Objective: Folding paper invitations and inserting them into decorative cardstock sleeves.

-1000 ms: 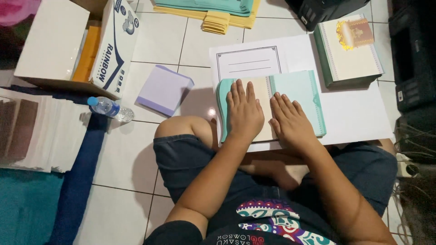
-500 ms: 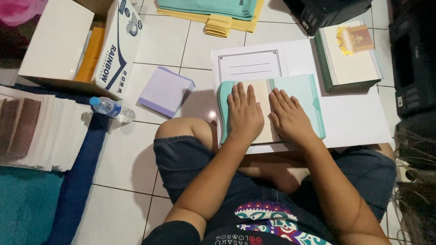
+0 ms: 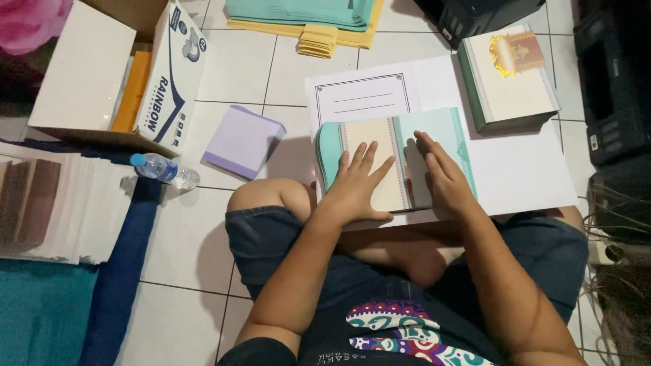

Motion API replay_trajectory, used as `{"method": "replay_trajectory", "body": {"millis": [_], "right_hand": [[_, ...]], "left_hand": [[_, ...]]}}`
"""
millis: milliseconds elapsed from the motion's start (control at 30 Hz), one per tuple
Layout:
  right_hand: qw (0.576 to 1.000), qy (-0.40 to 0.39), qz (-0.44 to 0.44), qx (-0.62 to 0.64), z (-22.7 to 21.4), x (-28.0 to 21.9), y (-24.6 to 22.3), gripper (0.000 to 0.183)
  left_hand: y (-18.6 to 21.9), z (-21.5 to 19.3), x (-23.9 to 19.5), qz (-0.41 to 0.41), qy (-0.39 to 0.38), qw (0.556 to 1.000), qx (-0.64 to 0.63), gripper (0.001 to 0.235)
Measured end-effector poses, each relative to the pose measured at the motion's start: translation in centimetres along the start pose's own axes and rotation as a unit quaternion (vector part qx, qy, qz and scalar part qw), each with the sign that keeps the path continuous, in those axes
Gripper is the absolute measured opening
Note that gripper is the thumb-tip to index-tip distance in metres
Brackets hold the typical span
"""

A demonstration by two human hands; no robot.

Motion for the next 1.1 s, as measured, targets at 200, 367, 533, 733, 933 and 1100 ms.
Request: {"method": "replay_trajectory", "body": {"millis": [200, 367, 533, 733, 933, 1100], "right_hand": [[0.990, 0.022, 0.032, 0.133, -0.7, 0.4, 2.2, 0.051], [0.995, 0.015, 0.028, 0.092, -0.5, 0.2, 1.8, 0.049], [0.997, -0.014, -0.027, -0.072, -0.2, 0.1, 1.8, 0.071], [0.949, 0.042, -0.232, -0.209, -0.8, -1.2, -1.7, 0.039], [0.963, 0.153, -0.182, -0.129, -5.2, -1.1, -4.3, 0.012], [0.951, 0.259, -0.119, -0.117, -11.9, 0.2, -4.3, 0.008]], "left_hand": [[-0.5, -0.9, -0.4, 0.002, -0.012, 0.999, -0.052, 0.095], [-0.1, -4.7, -3.2, 0.017, 0.018, 0.978, -0.206, 0.056], [1.5, -8.6, -6.2, 0.045, 0.075, 0.967, -0.240, 0.061], [2.4, -10.2, -7.2, 0.111, 0.157, 0.929, -0.315, 0.047], [3.4, -9.2, -4.0, 0.051, 0.551, 0.755, -0.352, 0.040], [5.4, -1.3, 1.3, -0.012, 0.374, 0.914, -0.159, 0.034]]}}
Point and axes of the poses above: each hand's wrist, its own x-axis towards the middle knuckle, its own z-axis out of the palm, y = z × x, the point moved 3 cm from there along x, towards the middle knuckle, and after that the axes turned 9 degrees about -z, right-handed, at the moved point
